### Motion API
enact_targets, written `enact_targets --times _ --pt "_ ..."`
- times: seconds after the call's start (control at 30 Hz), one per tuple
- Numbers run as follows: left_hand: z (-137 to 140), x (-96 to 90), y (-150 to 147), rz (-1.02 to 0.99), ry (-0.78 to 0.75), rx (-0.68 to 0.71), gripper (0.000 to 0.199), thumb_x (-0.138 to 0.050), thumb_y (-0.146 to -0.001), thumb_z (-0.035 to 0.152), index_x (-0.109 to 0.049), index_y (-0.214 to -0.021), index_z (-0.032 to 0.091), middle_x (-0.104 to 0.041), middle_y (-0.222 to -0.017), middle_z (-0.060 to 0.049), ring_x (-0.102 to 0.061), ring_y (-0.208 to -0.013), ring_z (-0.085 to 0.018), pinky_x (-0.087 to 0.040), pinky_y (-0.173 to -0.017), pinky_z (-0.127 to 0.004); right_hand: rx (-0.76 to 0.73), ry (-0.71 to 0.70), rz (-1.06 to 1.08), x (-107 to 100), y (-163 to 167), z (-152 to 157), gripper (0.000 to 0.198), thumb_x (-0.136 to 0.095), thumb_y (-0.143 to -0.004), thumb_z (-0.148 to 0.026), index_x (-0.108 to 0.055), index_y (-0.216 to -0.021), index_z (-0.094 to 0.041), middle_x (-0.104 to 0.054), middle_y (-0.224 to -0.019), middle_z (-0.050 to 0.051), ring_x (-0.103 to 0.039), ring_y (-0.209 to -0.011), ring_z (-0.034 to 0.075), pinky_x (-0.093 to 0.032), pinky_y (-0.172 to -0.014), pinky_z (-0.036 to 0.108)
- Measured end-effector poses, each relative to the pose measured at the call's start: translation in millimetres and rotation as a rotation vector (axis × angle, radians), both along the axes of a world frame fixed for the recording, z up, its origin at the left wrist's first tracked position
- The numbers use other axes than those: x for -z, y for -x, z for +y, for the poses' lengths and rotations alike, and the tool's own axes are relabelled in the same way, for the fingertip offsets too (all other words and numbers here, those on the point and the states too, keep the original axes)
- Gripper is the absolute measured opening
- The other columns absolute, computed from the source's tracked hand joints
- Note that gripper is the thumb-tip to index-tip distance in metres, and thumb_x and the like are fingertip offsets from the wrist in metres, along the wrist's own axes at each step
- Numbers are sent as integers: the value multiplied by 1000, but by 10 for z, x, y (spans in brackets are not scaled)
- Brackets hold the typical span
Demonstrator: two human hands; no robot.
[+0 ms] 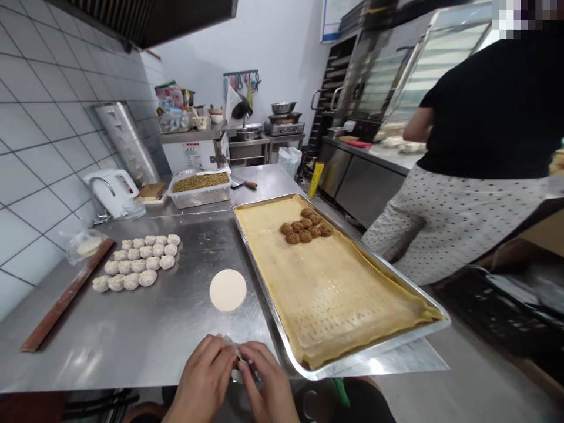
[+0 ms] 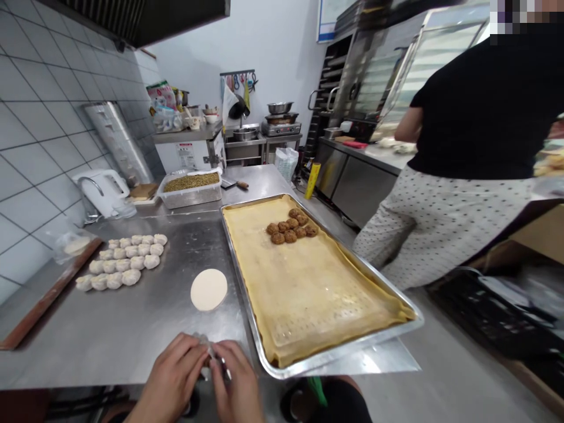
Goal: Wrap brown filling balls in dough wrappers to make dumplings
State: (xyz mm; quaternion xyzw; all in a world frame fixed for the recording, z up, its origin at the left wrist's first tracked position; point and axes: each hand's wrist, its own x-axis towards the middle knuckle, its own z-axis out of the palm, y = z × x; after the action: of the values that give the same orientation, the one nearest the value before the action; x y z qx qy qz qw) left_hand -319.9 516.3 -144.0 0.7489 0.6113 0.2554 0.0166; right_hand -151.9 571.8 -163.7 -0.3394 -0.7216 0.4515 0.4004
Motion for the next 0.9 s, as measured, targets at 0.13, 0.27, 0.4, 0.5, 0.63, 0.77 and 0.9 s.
enact_targets --times 0.13,0.27,0.4,0.5,0.63,0.77,0.9 --pt "3 36 -26 -25 -16 -7 17 -49 -100 11 -63 -98 20 -63 -92 -5 -61 -86 -20 -55 -76 -36 78 149 -22 -15 16 39 27 -57 -101 -34 -73 -84 -21 -71 -94 8 -70 -86 20 -57 -69 25" --pt "2 14 -16 -1 17 3 29 -49 -100 13 -59 -127 20 -65 -101 -7 -62 -91 -20 -56 -79 -35 -29 102 31 -78 17 32 26 -49 -104 -31 -74 -101 -22 -71 -106 11 -70 -99 21 -59 -88 31" --pt "4 -43 -30 -14 9 3 19 -49 -100 11 -66 -103 21 -63 -92 -5 -61 -85 -19 -54 -74 -33 -16 92 -18 -59 -28 50 25 -54 -102 -34 -76 -102 -22 -72 -109 12 -71 -100 23 -60 -82 31" --pt "21 -46 -57 -23 -22 -21 19 -49 -100 12 -64 -91 20 -62 -87 -5 -60 -82 -19 -53 -73 -33 64 213 -43 -69 -22 89 33 -59 -99 -43 -76 -83 -20 -72 -98 11 -71 -87 22 -57 -65 27" --pt "31 -27 -46 12 10 9 26 -51 -100 15 -62 -123 21 -65 -96 -6 -61 -87 -20 -55 -77 -33 -6 197 0 -133 6 78 34 -51 -103 -40 -74 -88 -20 -70 -96 9 -69 -91 21 -56 -78 29" --pt "16 -43 -43 0 45 21 18 -50 -101 14 -65 -105 21 -63 -93 -6 -60 -87 -20 -54 -76 -33 -41 139 -40 -128 -27 34 27 -49 -104 -34 -72 -98 -22 -68 -100 9 -67 -90 20 -55 -78 29" --pt "24 -47 -87 -6 -29 -17 18 -49 -99 11 -64 -95 20 -63 -89 -6 -61 -84 -20 -55 -75 -34 -21 177 -101 -50 -65 26 20 -51 -101 -30 -69 -98 -21 -65 -91 6 -63 -74 17 -50 -64 26"
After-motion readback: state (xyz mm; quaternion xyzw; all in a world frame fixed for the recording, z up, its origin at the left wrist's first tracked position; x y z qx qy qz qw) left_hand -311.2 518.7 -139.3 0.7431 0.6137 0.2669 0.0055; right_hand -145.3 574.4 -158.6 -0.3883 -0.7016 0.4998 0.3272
